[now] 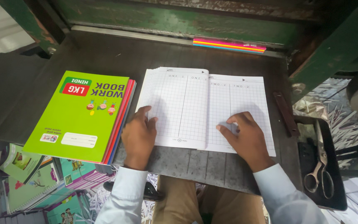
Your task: The person aligns a stack of grid paper on a green binding press, uses a small rectangular tool to press the fold, and trims the edges with scissors. The person repeats this process for multiple sheets, ensuring alignment and clean cuts.
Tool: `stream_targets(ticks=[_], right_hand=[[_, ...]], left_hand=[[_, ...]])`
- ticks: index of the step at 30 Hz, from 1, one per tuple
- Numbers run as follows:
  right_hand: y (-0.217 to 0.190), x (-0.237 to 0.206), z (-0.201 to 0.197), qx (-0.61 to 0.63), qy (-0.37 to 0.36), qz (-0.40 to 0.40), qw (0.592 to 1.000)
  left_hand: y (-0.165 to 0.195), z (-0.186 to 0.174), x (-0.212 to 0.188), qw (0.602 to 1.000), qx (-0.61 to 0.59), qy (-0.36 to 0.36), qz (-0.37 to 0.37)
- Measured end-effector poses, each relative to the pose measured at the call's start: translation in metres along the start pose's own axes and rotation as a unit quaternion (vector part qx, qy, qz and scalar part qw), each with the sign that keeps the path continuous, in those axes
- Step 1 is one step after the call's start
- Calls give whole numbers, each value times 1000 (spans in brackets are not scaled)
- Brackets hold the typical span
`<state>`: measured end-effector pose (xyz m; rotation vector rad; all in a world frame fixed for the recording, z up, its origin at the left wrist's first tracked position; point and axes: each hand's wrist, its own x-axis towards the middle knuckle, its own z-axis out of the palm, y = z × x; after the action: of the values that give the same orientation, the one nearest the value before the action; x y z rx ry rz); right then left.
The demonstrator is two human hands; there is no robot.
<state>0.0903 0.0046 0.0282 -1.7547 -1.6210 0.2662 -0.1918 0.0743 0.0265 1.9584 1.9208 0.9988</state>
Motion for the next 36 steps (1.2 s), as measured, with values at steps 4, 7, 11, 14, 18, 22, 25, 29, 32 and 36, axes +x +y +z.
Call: stream_targets(ticks=[4,7,11,14,18,22,25,29,32,36], right_hand=[[-5,5,3,-57,-7,7,998],[-7,8,5,-85,-24,26,996],[-8,12,7,-114,-53,62,990],[-8,13,7,-118,-54,63,990],[-8,12,7,-115,-46,56,991],[-7,12,8,-124,-57,64,989],[-8,12,8,-118,-54,64,989],[-6,11,8,-91,-37,47,994],[1,9,4,-41,-34,42,998],[15,8,1,29,-45,51,997]], left_hand=[[-1,4,-5,998,32,17,53],[0,5,-6,997,44,-2,59],[3,4,-8,995,75,-11,67],[4,5,-10,993,87,-1,84],[4,9,-12,990,113,-2,86],[4,14,-13,989,113,14,95],[9,16,-12,988,130,6,88],[21,7,-11,980,185,-47,59],[32,3,-15,970,221,-18,98],[37,8,-22,941,256,80,208]])
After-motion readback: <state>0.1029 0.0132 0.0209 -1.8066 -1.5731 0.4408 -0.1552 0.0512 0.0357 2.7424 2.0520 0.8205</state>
